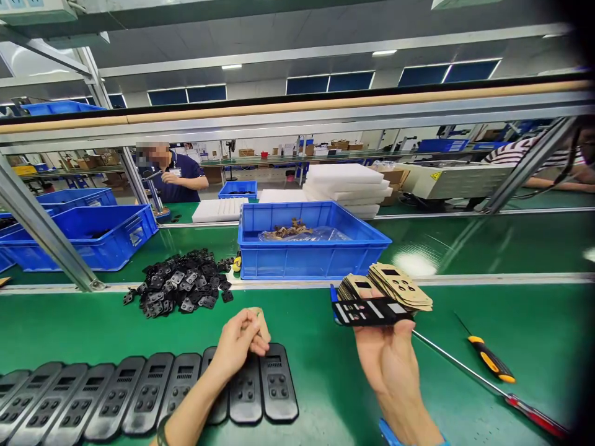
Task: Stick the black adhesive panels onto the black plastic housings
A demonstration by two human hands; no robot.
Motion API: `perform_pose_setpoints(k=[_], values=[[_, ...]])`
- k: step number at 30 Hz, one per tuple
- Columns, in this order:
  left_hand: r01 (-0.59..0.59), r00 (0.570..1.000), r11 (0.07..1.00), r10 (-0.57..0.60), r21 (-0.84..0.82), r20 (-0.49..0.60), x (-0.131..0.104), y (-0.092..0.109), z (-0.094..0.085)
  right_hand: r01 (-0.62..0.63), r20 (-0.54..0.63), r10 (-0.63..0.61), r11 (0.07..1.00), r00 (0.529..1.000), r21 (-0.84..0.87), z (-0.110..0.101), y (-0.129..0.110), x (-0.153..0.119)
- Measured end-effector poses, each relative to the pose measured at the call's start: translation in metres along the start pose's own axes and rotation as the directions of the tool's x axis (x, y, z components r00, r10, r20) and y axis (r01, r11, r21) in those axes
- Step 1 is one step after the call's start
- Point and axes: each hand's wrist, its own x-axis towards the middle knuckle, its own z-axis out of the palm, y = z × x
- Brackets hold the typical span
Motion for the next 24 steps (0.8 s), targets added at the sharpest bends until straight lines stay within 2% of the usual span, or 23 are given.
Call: perform_pose_setpoints(k=[2, 4, 5, 7, 8, 10, 13, 15, 18, 19, 21, 22, 24], values=[[-0.052, 0.999, 0.995, 0.052, 0.089, 0.007, 0.005, 0.003, -0.004, -0.034, -0.03, 0.035, 0.998, 0.999, 0.044, -0.001, 0.002, 0.003], [-0.101, 0.991, 0.956, 0.071, 0.274, 0.117, 0.002, 0.004, -0.005, -0.122, -0.051, 0.127, 0.988, 0.991, 0.097, -0.002, 0.008, 0.0], [-0.128, 0.978, 0.907, 0.049, 0.401, 0.201, -0.003, 0.003, -0.004, -0.172, -0.057, 0.18, 0.978, 0.982, 0.12, -0.002, 0.012, -0.002], [-0.205, 0.936, 0.745, -0.041, 0.635, 0.35, -0.014, -0.002, -0.002, -0.282, -0.041, 0.291, 0.948, 0.956, 0.147, 0.0, 0.02, -0.009], [-0.243, 0.92, 0.664, -0.073, 0.707, 0.385, -0.02, -0.007, 0.0, -0.343, -0.02, 0.35, 0.927, 0.937, 0.151, 0.001, 0.024, -0.013], [-0.299, 0.913, 0.577, -0.058, 0.76, 0.403, -0.029, -0.015, 0.005, -0.471, 0.032, 0.471, 0.871, 0.881, 0.142, 0.004, 0.029, -0.02], [-0.346, 0.923, 0.563, 0.059, 0.751, 0.381, -0.037, -0.021, 0.01, -0.635, 0.102, 0.627, 0.762, 0.773, 0.125, 0.01, 0.034, -0.032], [-0.324, 0.936, 0.622, 0.104, 0.713, 0.335, -0.04, -0.019, 0.013, -0.721, 0.161, 0.703, 0.682, 0.693, 0.124, 0.013, 0.036, -0.039], [-0.249, 0.961, 0.778, 0.127, 0.576, 0.244, -0.046, -0.014, 0.017, -0.805, 0.263, 0.763, 0.581, 0.591, 0.122, 0.016, 0.037, -0.047], [-0.221, 0.968, 0.843, 0.127, 0.49, 0.218, -0.048, -0.013, 0.019, -0.812, 0.284, 0.764, 0.571, 0.579, 0.12, 0.016, 0.037, -0.048], [-0.144, 0.978, 0.964, 0.105, 0.223, 0.178, -0.052, -0.016, 0.023, -0.804, 0.294, 0.754, 0.584, 0.587, 0.108, 0.017, 0.038, -0.051], [-0.101, 0.983, 0.993, 0.091, 0.054, 0.16, -0.053, -0.019, 0.025, -0.794, 0.286, 0.748, 0.6, 0.599, 0.095, 0.018, 0.038, -0.051], [-0.032, 0.993, 0.962, 0.062, -0.272, 0.103, -0.053, -0.026, 0.029, -0.774, 0.26, 0.739, 0.63, 0.622, 0.061, 0.018, 0.038, -0.053]])
